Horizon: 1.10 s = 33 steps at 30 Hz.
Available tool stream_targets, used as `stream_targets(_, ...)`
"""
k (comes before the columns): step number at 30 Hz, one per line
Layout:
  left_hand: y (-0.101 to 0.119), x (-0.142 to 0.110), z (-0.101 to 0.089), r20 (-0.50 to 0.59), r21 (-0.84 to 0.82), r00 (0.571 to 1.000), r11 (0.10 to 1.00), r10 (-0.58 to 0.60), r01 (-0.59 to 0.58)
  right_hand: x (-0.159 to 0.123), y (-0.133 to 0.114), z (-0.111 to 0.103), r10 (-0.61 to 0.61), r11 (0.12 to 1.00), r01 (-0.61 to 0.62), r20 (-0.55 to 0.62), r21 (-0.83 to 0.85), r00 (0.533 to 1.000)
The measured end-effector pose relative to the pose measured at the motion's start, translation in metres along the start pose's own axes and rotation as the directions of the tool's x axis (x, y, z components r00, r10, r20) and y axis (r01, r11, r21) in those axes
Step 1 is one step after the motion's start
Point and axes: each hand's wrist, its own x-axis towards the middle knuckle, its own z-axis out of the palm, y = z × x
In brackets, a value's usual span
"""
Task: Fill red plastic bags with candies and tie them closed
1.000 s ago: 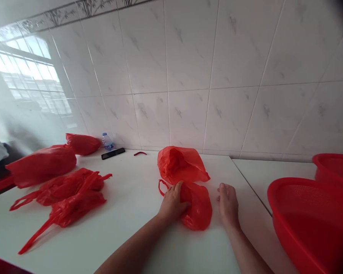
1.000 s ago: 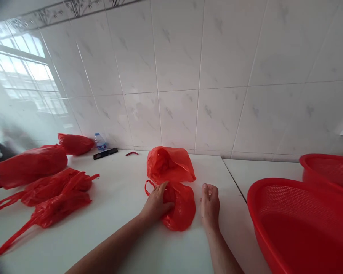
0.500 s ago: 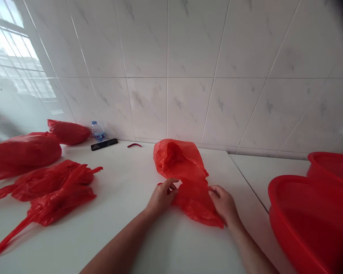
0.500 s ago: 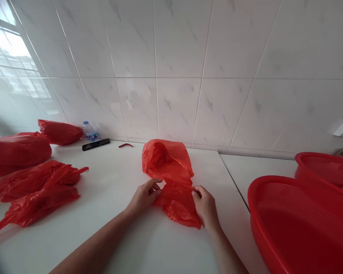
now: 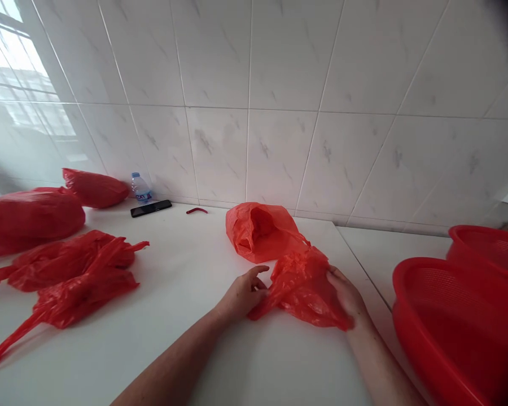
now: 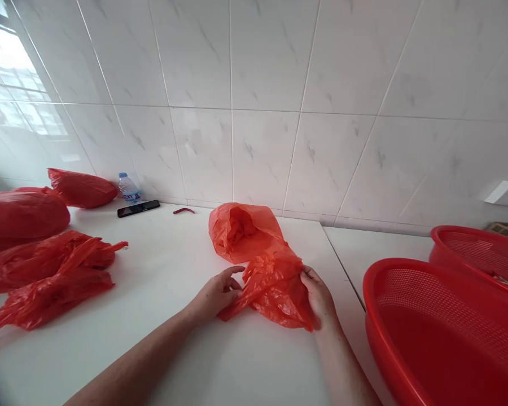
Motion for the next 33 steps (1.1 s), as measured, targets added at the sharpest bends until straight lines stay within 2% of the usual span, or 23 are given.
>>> stream_targets(3,0.007,-0.006,0.008,-0.034,0.039,0.987,0.987,0.156,-0.155,-0.010,-0.002,0.013,0.138,0.983,-0.162,0.239,0.084,0.961)
stream_targets(5,0.011,-0.010,0.014,-0.057,0.035,0.970,0.972,0.235,-0.233,-0.014,-0.004,0.019,0.132,0.991,-0.134,0.275,-0.010,0.952)
stream_targets(7,0.012,-0.011,0.018,-0.052,0.009,0.970,0.972,0.236,-0.236,-0.019,-0.011,0.021,0.060,0.979,-0.022,0.186,-0.201,0.981)
stream_targets(9,0.009,-0.009,0.019,-0.065,-0.027,0.983,0.984,0.174,-0.176,-0.024,-0.021,0.018,-0.098,0.897,0.093,0.011,-0.432,0.995)
stream_targets(11,0.005,-0.005,0.018,-0.152,-0.056,0.983,0.992,0.102,-0.112,-0.031,-0.031,0.015,-0.285,0.800,0.168,-0.119,-0.576,0.951)
stream_targets(12,0.003,-0.003,0.017,-0.217,-0.067,0.973,0.994,0.074,-0.090,-0.036,-0.035,0.015,-0.356,0.776,0.207,-0.143,-0.596,0.923)
stream_targets(14,0.001,0.001,0.015,-0.333,-0.093,0.942,0.994,0.031,-0.065,-0.048,-0.036,0.019,-0.410,0.777,0.283,-0.111,-0.562,0.905)
stream_targets(16,0.001,0.001,0.015,-0.384,-0.140,0.923,0.988,0.009,-0.068,-0.059,-0.028,0.031,-0.327,0.812,0.312,0.057,-0.493,0.943)
stream_targets(18,0.003,0.000,0.018,-0.361,-0.192,0.932,0.977,0.020,-0.095,-0.067,-0.014,0.048,-0.164,0.849,0.262,0.242,-0.459,0.956)
stream_targets(20,0.006,-0.004,0.022,-0.281,-0.236,0.958,0.963,0.056,-0.126,-0.071,0.001,0.063,-0.030,0.871,0.179,0.312,-0.458,0.949)
stream_targets(22,0.009,-0.006,0.025,-0.223,-0.278,0.971,0.950,0.083,-0.145,-0.070,0.010,0.072,0.039,0.892,0.099,0.291,-0.442,0.956)
stream_targets(24,0.010,-0.006,0.026,-0.226,-0.314,0.970,0.936,0.086,-0.156,-0.065,0.013,0.074,0.056,0.917,0.061,0.279,-0.395,0.959)
stream_targets(28,0.002,0.000,0.019,-0.243,-0.368,0.970,0.927,-0.017,-0.076,-0.049,0.006,0.059,0.039,0.967,0.019,0.220,-0.256,0.975)
stream_targets(31,-0.009,0.007,0.008,-0.346,-0.307,0.931,0.952,-0.116,0.005,-0.035,-0.001,0.041,0.082,0.995,-0.080,0.039,-0.053,0.996)
stream_targets(33,-0.015,0.010,0.002,-0.459,-0.174,0.884,0.985,-0.086,0.005,-0.027,-0.004,0.030,0.130,0.985,-0.120,-0.070,0.127,0.989)
